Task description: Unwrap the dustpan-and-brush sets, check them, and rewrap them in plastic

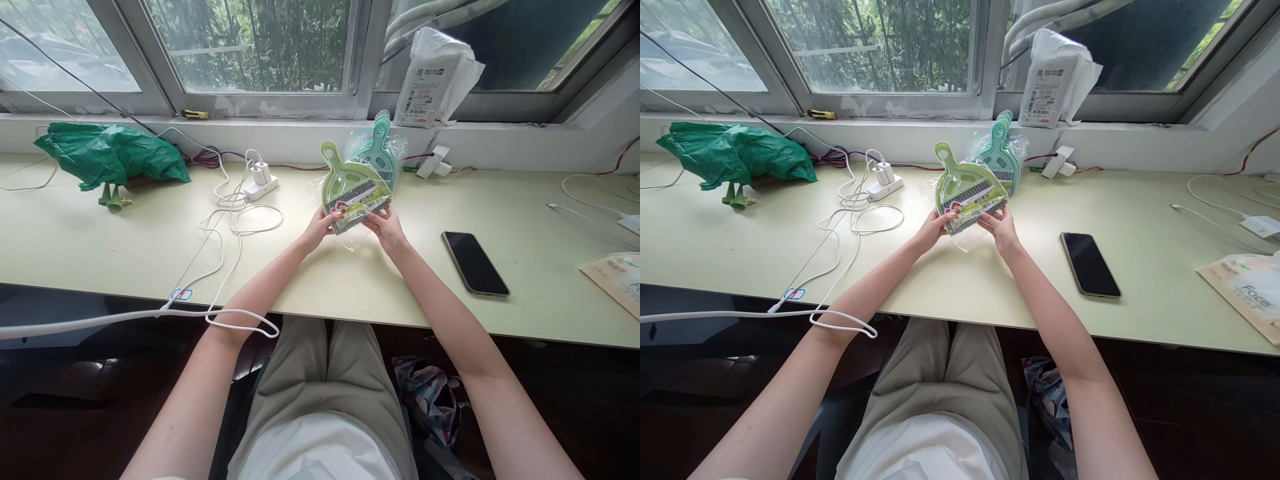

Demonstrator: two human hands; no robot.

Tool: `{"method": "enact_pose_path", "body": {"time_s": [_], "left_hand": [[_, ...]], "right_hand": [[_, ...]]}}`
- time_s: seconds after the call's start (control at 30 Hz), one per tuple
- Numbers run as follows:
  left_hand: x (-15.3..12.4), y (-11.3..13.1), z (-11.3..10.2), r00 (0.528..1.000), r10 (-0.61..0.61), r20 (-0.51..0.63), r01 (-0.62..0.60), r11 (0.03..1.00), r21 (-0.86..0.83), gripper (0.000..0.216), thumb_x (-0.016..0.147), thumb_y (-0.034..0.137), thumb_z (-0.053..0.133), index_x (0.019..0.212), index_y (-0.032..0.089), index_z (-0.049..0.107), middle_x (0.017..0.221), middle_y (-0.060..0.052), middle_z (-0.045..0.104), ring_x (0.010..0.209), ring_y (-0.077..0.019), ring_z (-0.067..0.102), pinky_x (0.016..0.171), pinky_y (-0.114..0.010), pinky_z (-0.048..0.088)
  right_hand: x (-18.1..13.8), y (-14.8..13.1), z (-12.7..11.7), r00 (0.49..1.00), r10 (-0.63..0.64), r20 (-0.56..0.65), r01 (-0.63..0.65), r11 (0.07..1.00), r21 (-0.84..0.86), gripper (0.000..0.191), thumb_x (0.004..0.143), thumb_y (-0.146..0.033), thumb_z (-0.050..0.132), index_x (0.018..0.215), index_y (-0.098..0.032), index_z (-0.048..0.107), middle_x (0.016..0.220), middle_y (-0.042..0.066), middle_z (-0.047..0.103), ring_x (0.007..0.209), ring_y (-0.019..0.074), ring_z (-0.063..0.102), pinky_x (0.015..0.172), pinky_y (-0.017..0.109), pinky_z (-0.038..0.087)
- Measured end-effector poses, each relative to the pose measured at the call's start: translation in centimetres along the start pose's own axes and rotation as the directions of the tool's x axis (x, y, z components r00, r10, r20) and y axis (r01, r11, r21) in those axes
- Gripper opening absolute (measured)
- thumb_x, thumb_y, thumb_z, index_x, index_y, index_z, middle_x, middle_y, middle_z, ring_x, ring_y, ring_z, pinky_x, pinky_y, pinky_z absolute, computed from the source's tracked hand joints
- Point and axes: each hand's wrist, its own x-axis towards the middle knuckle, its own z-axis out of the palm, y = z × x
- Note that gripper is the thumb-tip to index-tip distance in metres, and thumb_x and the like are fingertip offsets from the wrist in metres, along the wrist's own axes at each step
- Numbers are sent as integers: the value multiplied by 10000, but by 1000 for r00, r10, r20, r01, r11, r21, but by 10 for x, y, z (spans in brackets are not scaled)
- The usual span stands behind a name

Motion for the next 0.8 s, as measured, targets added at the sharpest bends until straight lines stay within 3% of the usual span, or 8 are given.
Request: {"method": "enact_pose_path", "body": {"time_s": [0.47,0.63,0.8], "left_hand": [[0,-1,2,999,-10,-36,10,1000,9,488,722,394,714,1149,196,583,1190,-87,684,1136,-282,637,938,-439,527],[3,2,0,993,-35,-110,30,999,-45,446,709,299,682,1126,200,560,1173,-78,684,1101,-262,647,941,-458,546],[7,6,-9,986,-75,-150,57,991,-124,486,698,266,650,1160,199,512,1163,-94,671,1028,-293,698,892,-483,584]], "right_hand": [[-1,3,2,1000,2,-10,-2,1000,23,553,604,-273,869,1062,-280,560,1020,1,736,1022,217,722,1002,431,593],[6,0,-3,998,68,-11,-68,998,5,300,730,-320,780,969,-259,610,894,-10,744,807,179,749,955,418,612],[11,-8,-16,987,83,-141,-93,993,-66,104,868,-316,604,888,-223,649,880,35,766,791,181,759,883,387,625]]}}
